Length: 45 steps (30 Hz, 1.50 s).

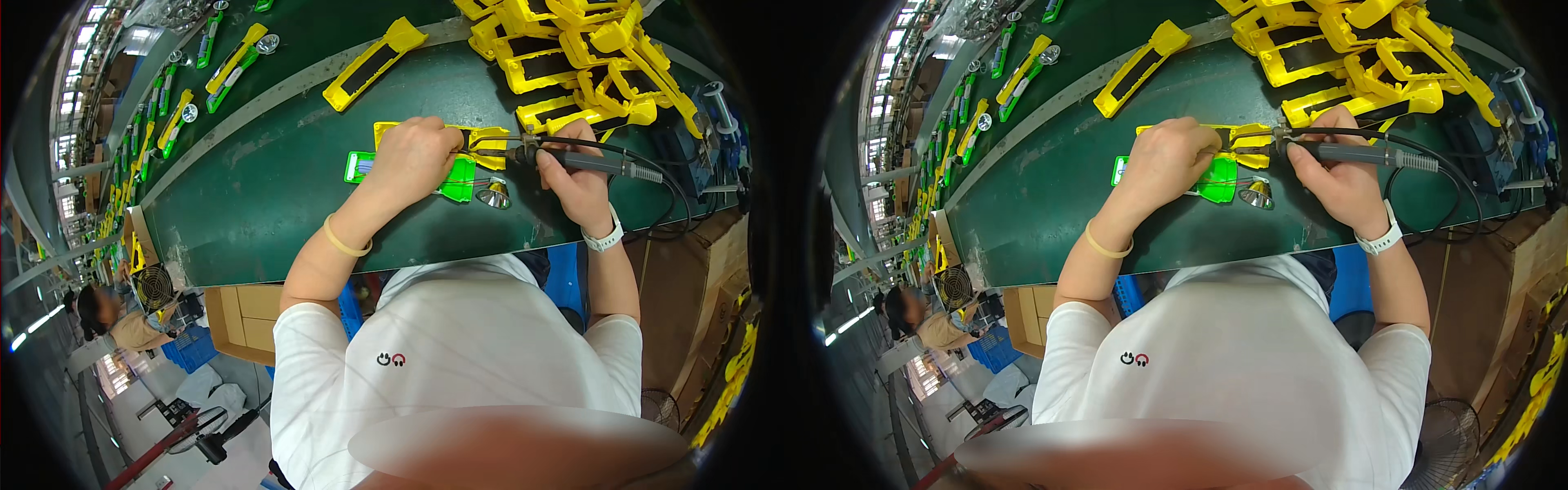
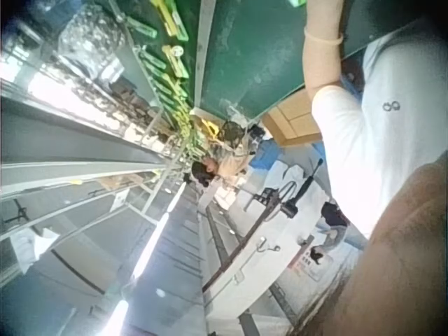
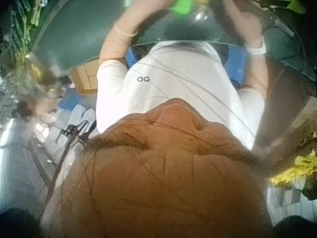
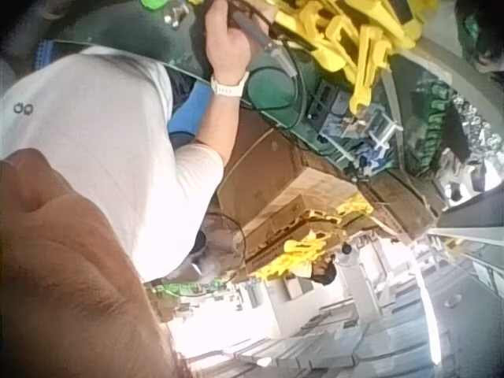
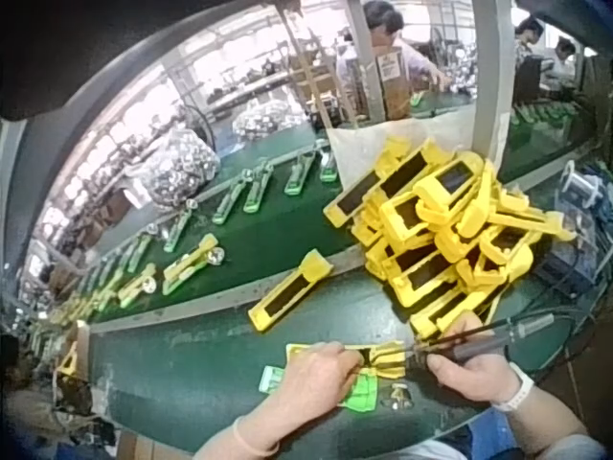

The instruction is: Soldering wires to electronic components for handheld lamps on a factory assembly line.

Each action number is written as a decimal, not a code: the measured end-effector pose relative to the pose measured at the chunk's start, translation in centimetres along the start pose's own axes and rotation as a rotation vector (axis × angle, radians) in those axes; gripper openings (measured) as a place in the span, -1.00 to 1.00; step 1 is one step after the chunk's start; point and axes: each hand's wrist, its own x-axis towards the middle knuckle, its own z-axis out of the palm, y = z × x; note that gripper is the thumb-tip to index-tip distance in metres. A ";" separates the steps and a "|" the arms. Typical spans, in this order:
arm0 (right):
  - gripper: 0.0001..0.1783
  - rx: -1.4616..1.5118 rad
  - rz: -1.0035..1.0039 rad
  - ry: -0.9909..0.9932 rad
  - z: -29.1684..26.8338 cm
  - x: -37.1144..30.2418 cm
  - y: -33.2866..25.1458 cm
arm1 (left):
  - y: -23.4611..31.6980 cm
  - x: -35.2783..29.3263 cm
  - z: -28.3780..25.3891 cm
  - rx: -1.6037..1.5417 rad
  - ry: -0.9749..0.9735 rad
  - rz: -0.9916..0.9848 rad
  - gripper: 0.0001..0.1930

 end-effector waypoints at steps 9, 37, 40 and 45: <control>-0.75 -0.192 0.031 -0.024 0.2 0.5 -0.1 | 0.2 0.4 0.1 0.037 0.000 0.024 -0.97; -0.70 0.132 -0.093 0.204 4.2 2.0 2.0 | 0.0 -0.8 -1.7 -0.195 0.218 0.023 -0.86; -0.68 0.136 -0.057 0.245 4.3 2.0 1.9 | 0.2 -2.0 -3.8 -0.919 0.064 -0.466 -0.88; -0.74 -0.080 -0.125 0.232 4.2 1.8 2.0 | 1.1 -3.9 -4.1 -1.719 0.269 -0.558 -0.86</control>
